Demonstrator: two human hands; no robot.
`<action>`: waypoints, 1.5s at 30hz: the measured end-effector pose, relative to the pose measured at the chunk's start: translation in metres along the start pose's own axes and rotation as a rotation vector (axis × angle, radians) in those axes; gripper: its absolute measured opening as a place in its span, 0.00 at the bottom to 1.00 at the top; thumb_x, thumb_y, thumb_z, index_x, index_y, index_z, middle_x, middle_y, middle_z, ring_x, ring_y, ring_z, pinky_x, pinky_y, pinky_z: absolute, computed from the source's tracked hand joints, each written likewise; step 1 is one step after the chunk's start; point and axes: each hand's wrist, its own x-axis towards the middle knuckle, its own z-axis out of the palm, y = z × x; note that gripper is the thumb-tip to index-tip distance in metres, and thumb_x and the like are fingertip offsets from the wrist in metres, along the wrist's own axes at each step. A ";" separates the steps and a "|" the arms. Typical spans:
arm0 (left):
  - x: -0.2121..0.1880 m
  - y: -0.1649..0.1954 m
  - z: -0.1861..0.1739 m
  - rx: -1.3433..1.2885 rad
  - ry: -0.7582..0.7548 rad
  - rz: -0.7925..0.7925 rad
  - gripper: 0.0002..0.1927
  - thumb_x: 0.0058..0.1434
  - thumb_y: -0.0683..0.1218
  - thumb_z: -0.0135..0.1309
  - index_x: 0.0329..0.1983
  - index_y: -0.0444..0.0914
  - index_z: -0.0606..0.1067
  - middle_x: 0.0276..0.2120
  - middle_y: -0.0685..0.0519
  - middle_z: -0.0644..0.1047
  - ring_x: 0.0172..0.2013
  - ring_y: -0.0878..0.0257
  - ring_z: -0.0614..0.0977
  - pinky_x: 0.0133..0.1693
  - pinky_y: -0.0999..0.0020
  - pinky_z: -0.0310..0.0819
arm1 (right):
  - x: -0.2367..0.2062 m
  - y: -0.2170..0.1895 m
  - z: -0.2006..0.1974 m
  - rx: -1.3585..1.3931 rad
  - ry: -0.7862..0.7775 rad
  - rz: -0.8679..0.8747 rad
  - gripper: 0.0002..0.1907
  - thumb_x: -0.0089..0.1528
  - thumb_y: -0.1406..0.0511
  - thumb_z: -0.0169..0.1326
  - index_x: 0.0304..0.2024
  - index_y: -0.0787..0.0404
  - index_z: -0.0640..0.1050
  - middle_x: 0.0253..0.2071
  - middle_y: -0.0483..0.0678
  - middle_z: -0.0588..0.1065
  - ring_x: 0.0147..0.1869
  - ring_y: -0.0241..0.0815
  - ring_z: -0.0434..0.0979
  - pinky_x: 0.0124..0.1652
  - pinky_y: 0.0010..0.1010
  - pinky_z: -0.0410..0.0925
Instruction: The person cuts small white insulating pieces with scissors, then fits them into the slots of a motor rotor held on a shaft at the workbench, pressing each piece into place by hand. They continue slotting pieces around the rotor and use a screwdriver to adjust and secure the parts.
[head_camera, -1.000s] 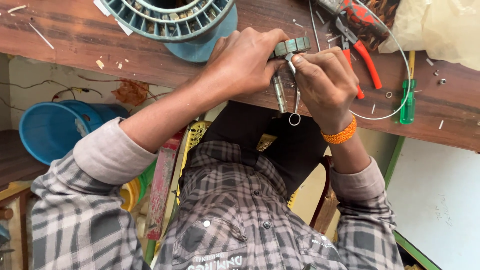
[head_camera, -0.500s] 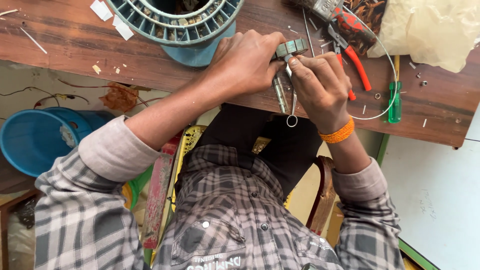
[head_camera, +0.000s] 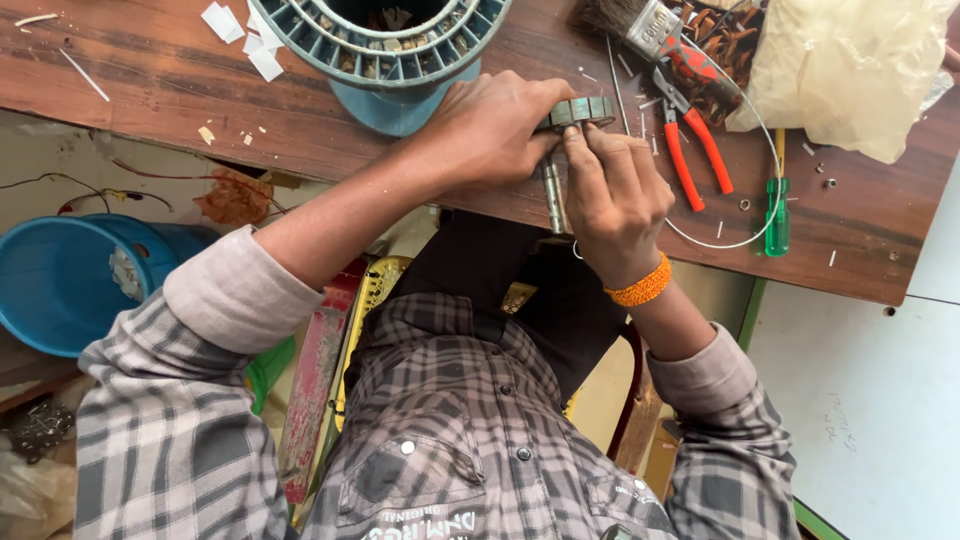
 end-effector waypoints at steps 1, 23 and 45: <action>0.000 0.000 0.000 0.003 -0.003 0.005 0.20 0.59 0.48 0.60 0.54 0.38 0.76 0.35 0.41 0.82 0.38 0.43 0.85 0.40 0.47 0.76 | 0.000 -0.003 -0.003 -0.016 -0.037 -0.002 0.15 0.62 0.76 0.61 0.51 0.68 0.80 0.47 0.52 0.77 0.48 0.48 0.79 0.42 0.36 0.74; -0.030 -0.015 -0.010 -0.170 -0.086 0.470 0.25 0.68 0.46 0.61 0.68 0.40 0.72 0.60 0.49 0.80 0.59 0.51 0.83 0.60 0.56 0.78 | -0.029 0.012 -0.002 0.703 0.003 0.385 0.26 0.64 0.55 0.67 0.59 0.61 0.78 0.56 0.50 0.78 0.60 0.47 0.73 0.56 0.36 0.70; -0.043 -0.021 0.028 -0.200 0.302 0.345 0.22 0.61 0.51 0.72 0.51 0.36 0.76 0.45 0.51 0.79 0.44 0.60 0.77 0.48 0.67 0.72 | -0.053 0.022 0.017 1.034 -0.079 0.561 0.28 0.64 0.58 0.68 0.64 0.59 0.78 0.61 0.49 0.78 0.65 0.45 0.73 0.65 0.36 0.68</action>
